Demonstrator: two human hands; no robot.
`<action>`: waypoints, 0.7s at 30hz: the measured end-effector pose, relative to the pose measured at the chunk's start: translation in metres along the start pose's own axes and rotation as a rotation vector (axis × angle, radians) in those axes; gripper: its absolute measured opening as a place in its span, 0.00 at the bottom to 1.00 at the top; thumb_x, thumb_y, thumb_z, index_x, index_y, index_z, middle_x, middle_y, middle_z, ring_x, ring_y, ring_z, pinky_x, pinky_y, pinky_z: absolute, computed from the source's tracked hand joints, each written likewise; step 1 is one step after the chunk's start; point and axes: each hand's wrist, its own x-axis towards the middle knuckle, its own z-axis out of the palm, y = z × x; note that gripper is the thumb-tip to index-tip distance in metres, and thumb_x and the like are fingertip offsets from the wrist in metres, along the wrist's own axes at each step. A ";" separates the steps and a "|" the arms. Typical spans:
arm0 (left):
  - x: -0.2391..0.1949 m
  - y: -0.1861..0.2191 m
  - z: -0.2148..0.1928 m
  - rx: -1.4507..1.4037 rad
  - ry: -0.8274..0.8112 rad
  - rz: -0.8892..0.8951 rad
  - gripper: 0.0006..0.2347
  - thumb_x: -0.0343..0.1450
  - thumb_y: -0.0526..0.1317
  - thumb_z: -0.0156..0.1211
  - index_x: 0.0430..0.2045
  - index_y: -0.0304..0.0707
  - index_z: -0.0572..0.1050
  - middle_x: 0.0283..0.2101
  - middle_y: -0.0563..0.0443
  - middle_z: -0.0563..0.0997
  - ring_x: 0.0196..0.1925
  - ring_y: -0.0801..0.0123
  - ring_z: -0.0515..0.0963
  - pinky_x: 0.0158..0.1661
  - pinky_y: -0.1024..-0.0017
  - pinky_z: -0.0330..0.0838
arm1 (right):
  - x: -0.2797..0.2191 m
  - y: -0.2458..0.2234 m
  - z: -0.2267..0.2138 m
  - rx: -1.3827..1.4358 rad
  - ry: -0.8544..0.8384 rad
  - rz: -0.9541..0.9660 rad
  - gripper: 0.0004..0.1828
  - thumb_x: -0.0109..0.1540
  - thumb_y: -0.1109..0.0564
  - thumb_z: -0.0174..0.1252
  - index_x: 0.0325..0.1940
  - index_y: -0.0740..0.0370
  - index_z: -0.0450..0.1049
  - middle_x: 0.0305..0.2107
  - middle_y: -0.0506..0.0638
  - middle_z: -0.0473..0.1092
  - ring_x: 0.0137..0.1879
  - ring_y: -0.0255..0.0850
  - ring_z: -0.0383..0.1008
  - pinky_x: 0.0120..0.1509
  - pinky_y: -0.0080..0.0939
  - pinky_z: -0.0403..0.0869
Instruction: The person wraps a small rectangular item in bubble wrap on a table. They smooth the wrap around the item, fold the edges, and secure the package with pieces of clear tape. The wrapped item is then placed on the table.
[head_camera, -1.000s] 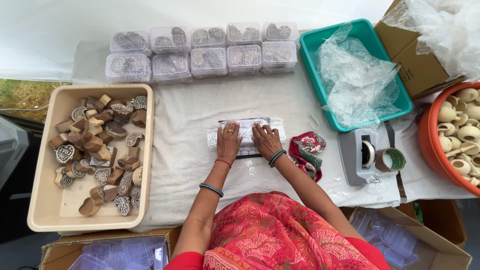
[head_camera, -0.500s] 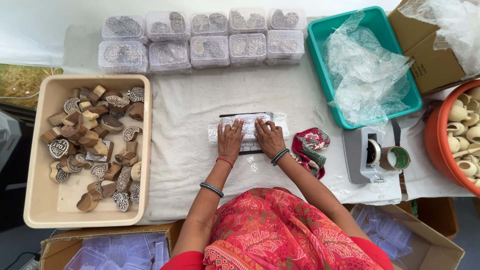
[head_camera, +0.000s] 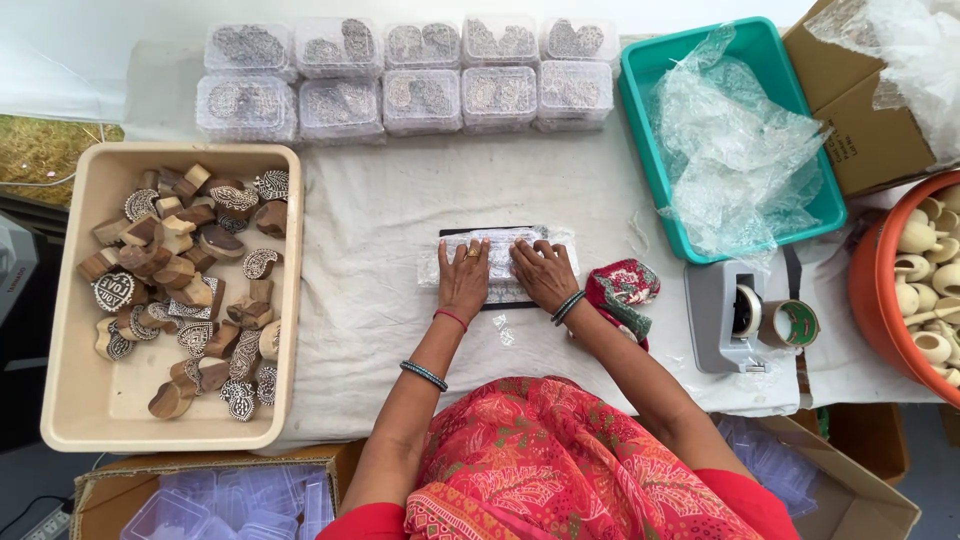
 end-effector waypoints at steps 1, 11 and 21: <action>0.001 0.000 -0.001 -0.001 0.005 -0.003 0.23 0.75 0.44 0.53 0.67 0.43 0.66 0.62 0.54 0.73 0.59 0.66 0.70 0.71 0.44 0.42 | 0.001 0.001 0.000 -0.003 0.002 -0.004 0.25 0.68 0.45 0.55 0.66 0.56 0.70 0.64 0.46 0.67 0.59 0.41 0.66 0.60 0.51 0.64; 0.028 -0.022 0.013 -0.174 -0.054 0.044 0.18 0.68 0.45 0.64 0.52 0.46 0.73 0.66 0.52 0.70 0.72 0.61 0.61 0.70 0.51 0.46 | 0.026 0.034 0.008 0.382 -0.210 0.141 0.41 0.58 0.34 0.63 0.71 0.50 0.64 0.68 0.47 0.61 0.76 0.46 0.54 0.72 0.58 0.57; 0.038 -0.040 0.006 -0.506 -0.095 0.052 0.22 0.65 0.45 0.69 0.56 0.51 0.75 0.59 0.59 0.75 0.62 0.64 0.72 0.65 0.66 0.64 | 0.008 0.032 0.056 0.266 -0.055 0.193 0.30 0.72 0.40 0.50 0.78 0.46 0.62 0.76 0.42 0.59 0.82 0.43 0.53 0.78 0.57 0.54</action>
